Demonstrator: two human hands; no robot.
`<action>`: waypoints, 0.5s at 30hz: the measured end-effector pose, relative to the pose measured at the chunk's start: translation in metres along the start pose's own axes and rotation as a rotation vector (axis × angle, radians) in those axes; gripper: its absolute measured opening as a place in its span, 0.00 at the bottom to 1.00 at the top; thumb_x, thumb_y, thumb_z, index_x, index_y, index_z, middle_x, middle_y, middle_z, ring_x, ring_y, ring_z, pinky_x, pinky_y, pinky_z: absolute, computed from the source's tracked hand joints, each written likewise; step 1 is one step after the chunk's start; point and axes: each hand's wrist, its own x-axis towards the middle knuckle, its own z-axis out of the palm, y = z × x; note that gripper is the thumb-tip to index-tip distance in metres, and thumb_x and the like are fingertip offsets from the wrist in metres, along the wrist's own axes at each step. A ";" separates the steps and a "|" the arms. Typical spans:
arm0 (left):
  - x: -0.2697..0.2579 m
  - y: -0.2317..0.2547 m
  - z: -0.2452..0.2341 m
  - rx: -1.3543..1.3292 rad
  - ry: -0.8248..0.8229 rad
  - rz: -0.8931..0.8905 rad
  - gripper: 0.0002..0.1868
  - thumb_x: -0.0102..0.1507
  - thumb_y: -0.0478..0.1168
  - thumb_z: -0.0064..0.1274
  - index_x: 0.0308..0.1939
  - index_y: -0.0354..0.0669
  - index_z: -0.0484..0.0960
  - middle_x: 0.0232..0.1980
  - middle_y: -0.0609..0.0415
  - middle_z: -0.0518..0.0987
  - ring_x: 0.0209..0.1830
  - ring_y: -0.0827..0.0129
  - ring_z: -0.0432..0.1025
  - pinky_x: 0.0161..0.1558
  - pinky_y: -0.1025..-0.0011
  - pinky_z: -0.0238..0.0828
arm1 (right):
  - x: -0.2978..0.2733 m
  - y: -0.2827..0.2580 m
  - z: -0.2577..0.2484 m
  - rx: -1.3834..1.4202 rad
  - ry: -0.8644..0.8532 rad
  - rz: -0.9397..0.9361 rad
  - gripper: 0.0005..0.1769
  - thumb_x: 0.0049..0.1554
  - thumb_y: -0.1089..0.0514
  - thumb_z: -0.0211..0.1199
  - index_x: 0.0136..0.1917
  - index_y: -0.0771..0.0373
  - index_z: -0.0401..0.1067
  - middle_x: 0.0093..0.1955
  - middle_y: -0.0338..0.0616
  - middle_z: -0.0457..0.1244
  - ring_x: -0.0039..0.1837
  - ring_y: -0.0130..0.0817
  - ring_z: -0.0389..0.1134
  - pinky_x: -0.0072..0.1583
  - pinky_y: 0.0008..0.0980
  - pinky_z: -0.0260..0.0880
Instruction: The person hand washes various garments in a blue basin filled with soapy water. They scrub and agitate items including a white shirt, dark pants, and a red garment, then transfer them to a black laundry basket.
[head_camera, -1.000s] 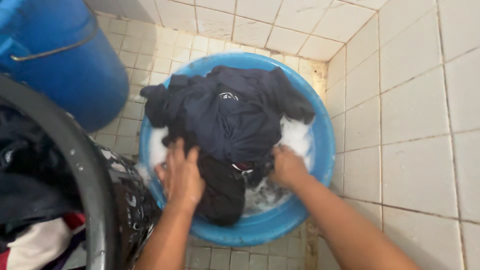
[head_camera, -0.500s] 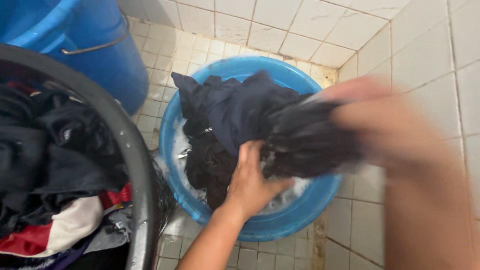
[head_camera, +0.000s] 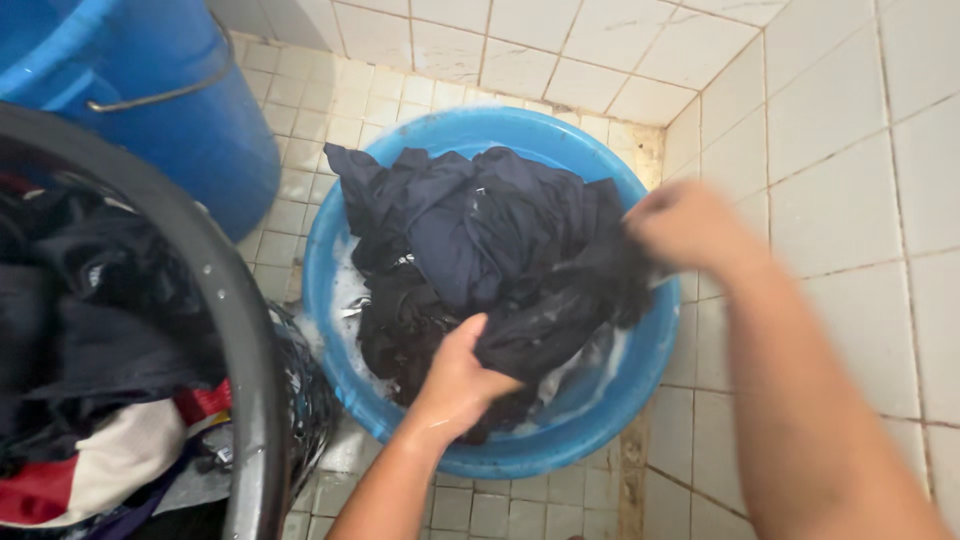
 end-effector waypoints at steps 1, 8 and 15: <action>0.001 -0.005 0.001 0.346 0.044 -0.075 0.38 0.50 0.33 0.69 0.63 0.35 0.72 0.63 0.42 0.75 0.62 0.55 0.70 0.63 0.64 0.68 | 0.007 0.010 0.027 -0.063 -0.046 0.059 0.18 0.50 0.58 0.63 0.54 0.58 0.82 0.48 0.54 0.73 0.52 0.45 0.75 0.57 0.42 0.75; 0.009 -0.062 0.027 1.341 -0.158 0.310 0.48 0.48 0.34 0.54 0.76 0.53 0.63 0.77 0.45 0.61 0.77 0.43 0.56 0.70 0.48 0.49 | -0.027 0.057 0.168 -0.514 -0.279 -0.391 0.53 0.43 0.52 0.75 0.77 0.57 0.56 0.75 0.66 0.51 0.73 0.65 0.54 0.68 0.52 0.58; 0.030 -0.061 -0.009 1.508 -0.271 -0.114 0.29 0.65 0.39 0.46 0.71 0.62 0.72 0.74 0.57 0.68 0.75 0.60 0.62 0.73 0.60 0.55 | 0.007 0.103 0.207 -0.329 -0.132 -0.203 0.17 0.61 0.58 0.51 0.62 0.58 0.72 0.62 0.58 0.66 0.64 0.53 0.69 0.66 0.48 0.69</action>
